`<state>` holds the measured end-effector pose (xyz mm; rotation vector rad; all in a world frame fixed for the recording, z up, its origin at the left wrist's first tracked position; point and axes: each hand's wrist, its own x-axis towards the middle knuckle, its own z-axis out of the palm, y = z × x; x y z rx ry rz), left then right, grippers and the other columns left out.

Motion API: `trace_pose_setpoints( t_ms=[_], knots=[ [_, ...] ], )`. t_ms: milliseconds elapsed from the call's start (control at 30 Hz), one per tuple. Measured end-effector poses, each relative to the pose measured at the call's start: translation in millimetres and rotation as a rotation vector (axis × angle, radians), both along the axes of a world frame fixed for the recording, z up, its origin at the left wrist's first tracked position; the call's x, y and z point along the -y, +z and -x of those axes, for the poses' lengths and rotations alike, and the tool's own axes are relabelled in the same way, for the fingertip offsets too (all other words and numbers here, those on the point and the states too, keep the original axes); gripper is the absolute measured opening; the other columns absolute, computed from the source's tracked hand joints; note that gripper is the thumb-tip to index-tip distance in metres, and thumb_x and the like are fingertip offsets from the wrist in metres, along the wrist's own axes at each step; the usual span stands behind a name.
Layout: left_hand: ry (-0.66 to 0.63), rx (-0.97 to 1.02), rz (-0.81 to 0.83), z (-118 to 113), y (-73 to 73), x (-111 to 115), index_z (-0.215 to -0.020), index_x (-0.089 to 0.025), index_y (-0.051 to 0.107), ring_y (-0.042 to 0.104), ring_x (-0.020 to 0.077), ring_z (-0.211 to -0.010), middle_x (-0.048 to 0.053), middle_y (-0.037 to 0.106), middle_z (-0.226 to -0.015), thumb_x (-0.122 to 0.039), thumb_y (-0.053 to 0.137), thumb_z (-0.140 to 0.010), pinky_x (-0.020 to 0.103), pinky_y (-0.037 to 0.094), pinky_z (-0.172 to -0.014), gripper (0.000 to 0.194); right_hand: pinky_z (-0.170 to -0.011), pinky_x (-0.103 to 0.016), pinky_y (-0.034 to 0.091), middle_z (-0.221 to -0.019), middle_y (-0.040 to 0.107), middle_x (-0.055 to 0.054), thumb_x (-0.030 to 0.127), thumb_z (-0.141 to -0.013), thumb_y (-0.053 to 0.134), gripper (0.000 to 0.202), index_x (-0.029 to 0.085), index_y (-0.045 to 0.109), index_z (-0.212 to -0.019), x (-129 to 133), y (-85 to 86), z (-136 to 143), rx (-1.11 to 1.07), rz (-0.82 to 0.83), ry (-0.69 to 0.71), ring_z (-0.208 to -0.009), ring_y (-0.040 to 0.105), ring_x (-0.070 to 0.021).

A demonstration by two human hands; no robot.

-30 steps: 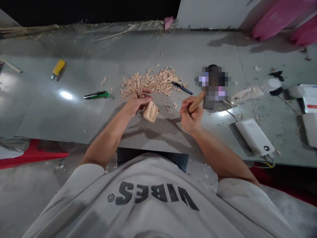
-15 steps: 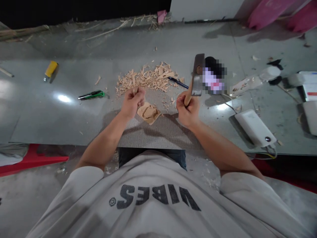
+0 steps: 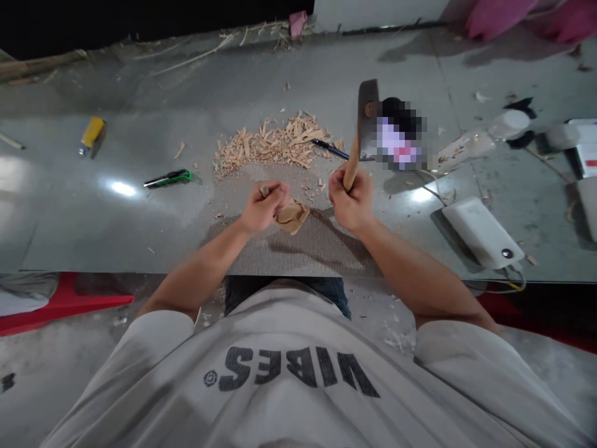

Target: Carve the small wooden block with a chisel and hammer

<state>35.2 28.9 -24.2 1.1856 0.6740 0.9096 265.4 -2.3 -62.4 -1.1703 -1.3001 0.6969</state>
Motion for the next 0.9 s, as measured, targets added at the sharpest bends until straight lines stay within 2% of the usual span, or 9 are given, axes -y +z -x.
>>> trace_pose_setpoints(
  t_ms=[133,233,367,467,633,767,900],
  knots=[
    [0.166,0.008,0.108,6,3.4,-11,-0.062,-0.022,0.029,0.025,0.0091,-0.048,-0.007,0.023,-0.056,-0.059,0.088,-0.113,0.024,0.028,-0.047,0.086,-0.056,-0.031,0.034,-0.069,0.047,-0.001,0.105,-0.094,0.068,0.085,0.023,0.047,-0.079,2,7.0,2,0.011,-0.025,-0.013,-0.065,0.044,-0.0131],
    [0.233,0.074,0.126,14,3.4,-20,-0.064,-0.023,0.028,0.026,0.0106,-0.049,-0.006,0.023,-0.059,-0.054,0.085,-0.116,0.025,0.03,-0.048,0.082,-0.057,-0.031,0.034,-0.068,0.048,-0.001,0.104,-0.096,0.066,0.085,0.023,0.045,-0.078,5,11.1,3,0.014,-0.036,0.011,-0.064,0.043,-0.0123],
    [0.265,0.19,0.054,19,0.4,-26,-0.067,-0.024,0.031,0.024,0.0116,-0.051,-0.006,0.022,-0.06,-0.064,0.08,-0.116,0.028,0.028,-0.05,0.08,-0.057,-0.03,0.033,-0.067,0.045,0.0,0.1,-0.099,0.067,0.083,0.023,0.046,-0.079,5,12.5,5,0.005,-0.056,0.024,-0.063,0.041,-0.011],
    [0.305,0.162,0.041,19,0.4,-24,-0.071,-0.024,0.033,0.025,0.014,-0.052,-0.005,0.021,-0.061,-0.074,0.069,-0.118,0.032,0.027,-0.053,0.078,-0.056,-0.029,0.033,-0.067,0.043,0.001,0.101,-0.097,0.068,0.084,0.023,0.045,-0.08,4,9.5,4,-0.013,-0.047,0.037,-0.063,0.039,-0.0109],
    [0.301,0.176,-0.04,14,4.1,-17,-0.071,-0.023,0.027,0.027,0.0144,-0.054,-0.003,0.02,-0.065,-0.074,0.066,-0.12,0.034,0.027,-0.055,0.081,-0.054,-0.028,0.032,-0.066,0.042,0.001,0.1,-0.095,0.072,0.083,0.023,0.046,-0.08,3,4.2,1,-0.048,-0.008,0.008,-0.061,0.038,-0.0109],
    [0.359,0.263,-0.063,6,5.5,-14,-0.072,-0.022,0.03,0.031,0.0126,-0.058,-0.003,0.029,-0.069,-0.069,0.067,-0.121,0.03,0.035,-0.057,0.078,-0.055,-0.028,0.032,-0.066,0.043,0.001,0.099,-0.096,0.072,0.082,0.023,0.047,-0.079,4,5.0,1,-0.027,-0.022,-0.01,-0.062,0.039,-0.0112],
    [0.474,0.231,0.018,-3,4.0,-9,-0.075,-0.023,0.037,0.046,0.0149,-0.064,-0.002,0.038,-0.072,-0.073,0.068,-0.12,0.029,0.047,-0.062,0.073,-0.055,-0.028,0.032,-0.067,0.043,0.001,0.099,-0.097,0.07,0.081,0.023,0.047,-0.079,4,6.5,0,-0.001,-0.024,-0.008,-0.063,0.039,-0.0113]
  ],
)
